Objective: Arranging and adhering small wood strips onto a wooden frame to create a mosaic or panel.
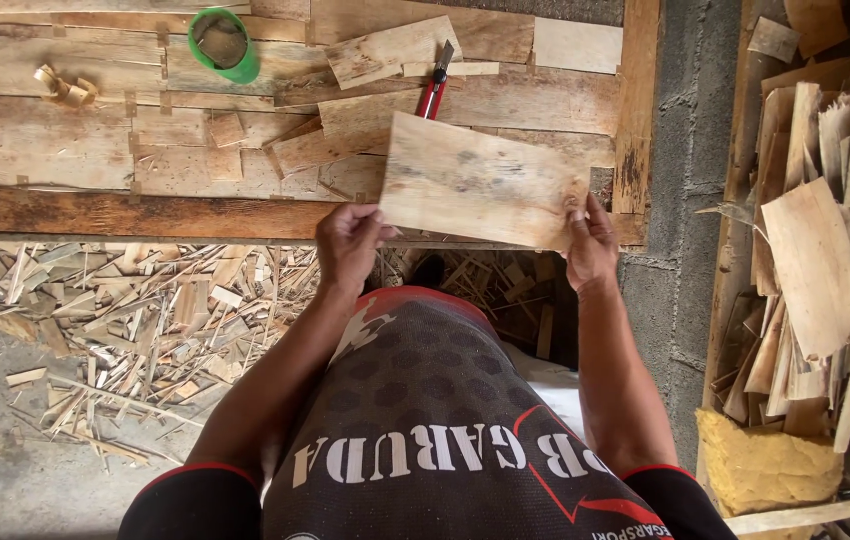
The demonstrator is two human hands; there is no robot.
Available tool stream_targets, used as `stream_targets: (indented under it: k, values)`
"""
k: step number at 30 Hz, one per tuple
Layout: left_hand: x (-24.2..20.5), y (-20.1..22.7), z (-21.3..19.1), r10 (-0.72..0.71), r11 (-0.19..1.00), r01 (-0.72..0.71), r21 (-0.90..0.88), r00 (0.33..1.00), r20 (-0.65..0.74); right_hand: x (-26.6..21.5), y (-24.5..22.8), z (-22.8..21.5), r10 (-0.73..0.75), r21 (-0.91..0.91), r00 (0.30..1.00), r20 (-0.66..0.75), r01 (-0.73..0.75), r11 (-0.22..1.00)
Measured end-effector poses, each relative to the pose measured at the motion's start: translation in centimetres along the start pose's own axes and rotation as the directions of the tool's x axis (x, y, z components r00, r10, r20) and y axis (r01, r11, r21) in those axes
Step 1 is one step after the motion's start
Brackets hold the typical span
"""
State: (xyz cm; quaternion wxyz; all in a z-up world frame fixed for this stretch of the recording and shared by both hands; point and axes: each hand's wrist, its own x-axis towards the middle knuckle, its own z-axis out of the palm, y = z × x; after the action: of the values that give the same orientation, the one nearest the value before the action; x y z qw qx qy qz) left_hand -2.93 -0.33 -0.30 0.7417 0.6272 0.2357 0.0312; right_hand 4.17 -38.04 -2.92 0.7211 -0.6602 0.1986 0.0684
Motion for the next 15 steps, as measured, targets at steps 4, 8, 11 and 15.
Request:
stream_targets:
  k: [4, 8, 11, 15]
  values:
    - [0.2, -2.2, -2.9, -0.054, 0.998, 0.051, -0.031, 0.991, -0.124, -3.1, -1.1, 3.5, -0.094, 0.040, 0.993, 0.069, 0.091, 0.995]
    - [-0.3, -4.8, -5.9, 0.001, 0.999, -0.013, -0.049, 0.975, -0.220, -5.9, -1.7, 6.9, -0.199, 0.114, 0.950, 0.240, 0.176, 0.978]
    - [-1.0, -5.7, -7.6, 0.053, 0.998, -0.055, -0.001, 0.966, -0.251, -7.3, -1.7, 8.7, -0.260, 0.074, 0.920, 0.293, 0.250, 0.965]
    - [-1.4, -5.9, -9.3, 0.053, 0.998, -0.042, 0.047, 0.967, -0.251, -8.1, -1.8, 10.3, -0.293, 0.039, 0.917, 0.271, 0.293, 0.955]
